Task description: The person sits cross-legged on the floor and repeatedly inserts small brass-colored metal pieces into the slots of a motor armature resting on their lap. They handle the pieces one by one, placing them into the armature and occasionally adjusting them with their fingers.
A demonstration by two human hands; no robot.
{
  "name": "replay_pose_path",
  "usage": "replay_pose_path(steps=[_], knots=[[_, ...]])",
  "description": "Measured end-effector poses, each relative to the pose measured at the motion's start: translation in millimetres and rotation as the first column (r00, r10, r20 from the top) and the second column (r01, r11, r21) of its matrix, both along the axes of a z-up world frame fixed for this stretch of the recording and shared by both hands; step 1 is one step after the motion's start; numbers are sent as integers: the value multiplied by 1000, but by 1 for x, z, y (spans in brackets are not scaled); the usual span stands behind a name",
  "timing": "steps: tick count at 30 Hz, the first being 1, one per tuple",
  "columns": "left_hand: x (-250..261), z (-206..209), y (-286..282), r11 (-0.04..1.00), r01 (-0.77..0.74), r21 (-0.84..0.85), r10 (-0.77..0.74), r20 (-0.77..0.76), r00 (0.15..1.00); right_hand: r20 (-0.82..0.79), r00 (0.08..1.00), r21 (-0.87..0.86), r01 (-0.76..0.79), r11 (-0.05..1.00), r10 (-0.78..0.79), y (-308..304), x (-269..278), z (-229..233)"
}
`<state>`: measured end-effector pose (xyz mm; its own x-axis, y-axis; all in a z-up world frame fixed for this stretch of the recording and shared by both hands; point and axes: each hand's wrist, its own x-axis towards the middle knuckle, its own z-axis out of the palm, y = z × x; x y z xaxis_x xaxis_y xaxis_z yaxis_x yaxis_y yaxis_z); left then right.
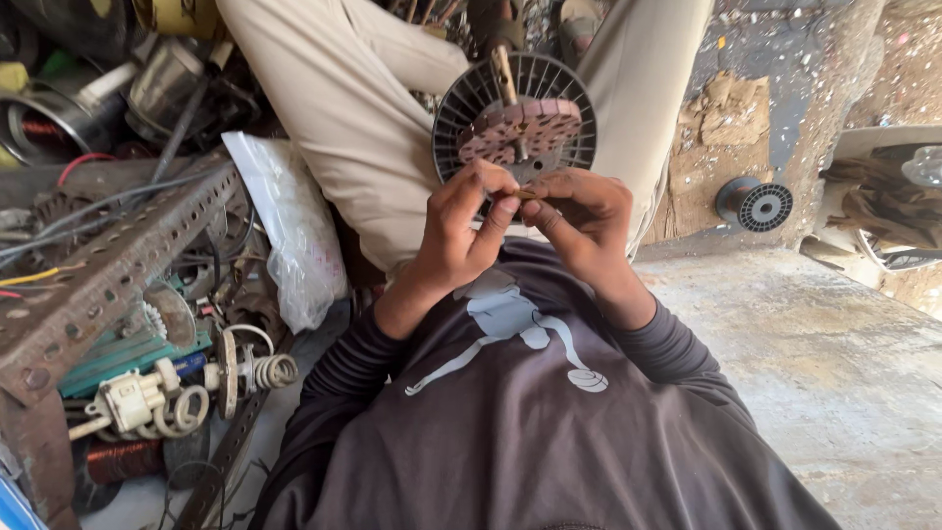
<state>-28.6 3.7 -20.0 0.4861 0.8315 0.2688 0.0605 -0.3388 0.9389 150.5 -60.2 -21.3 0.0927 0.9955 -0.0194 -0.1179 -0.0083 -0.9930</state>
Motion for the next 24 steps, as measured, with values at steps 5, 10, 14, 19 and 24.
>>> replay_pose_path(steps=[5,10,14,19,24], knots=[[0,1,0,968,46,245,-27,-81,996,399,911,205,24,979,-105,-2,-4,-5],[8,-6,-12,995,19,101,-20,14,1000,325,940,241,26,970,-106,-9,-5,-25],[7,-10,-13,995,74,-61,-71,54,996,215,973,167,54,984,-89,-14,-6,-36],[9,-8,-15,995,25,93,-25,0,1000,222,971,227,33,973,-85,-10,-6,-40],[7,-8,-18,920,106,-378,-66,116,991,407,913,420,-157,894,-31,-1,3,-38]])
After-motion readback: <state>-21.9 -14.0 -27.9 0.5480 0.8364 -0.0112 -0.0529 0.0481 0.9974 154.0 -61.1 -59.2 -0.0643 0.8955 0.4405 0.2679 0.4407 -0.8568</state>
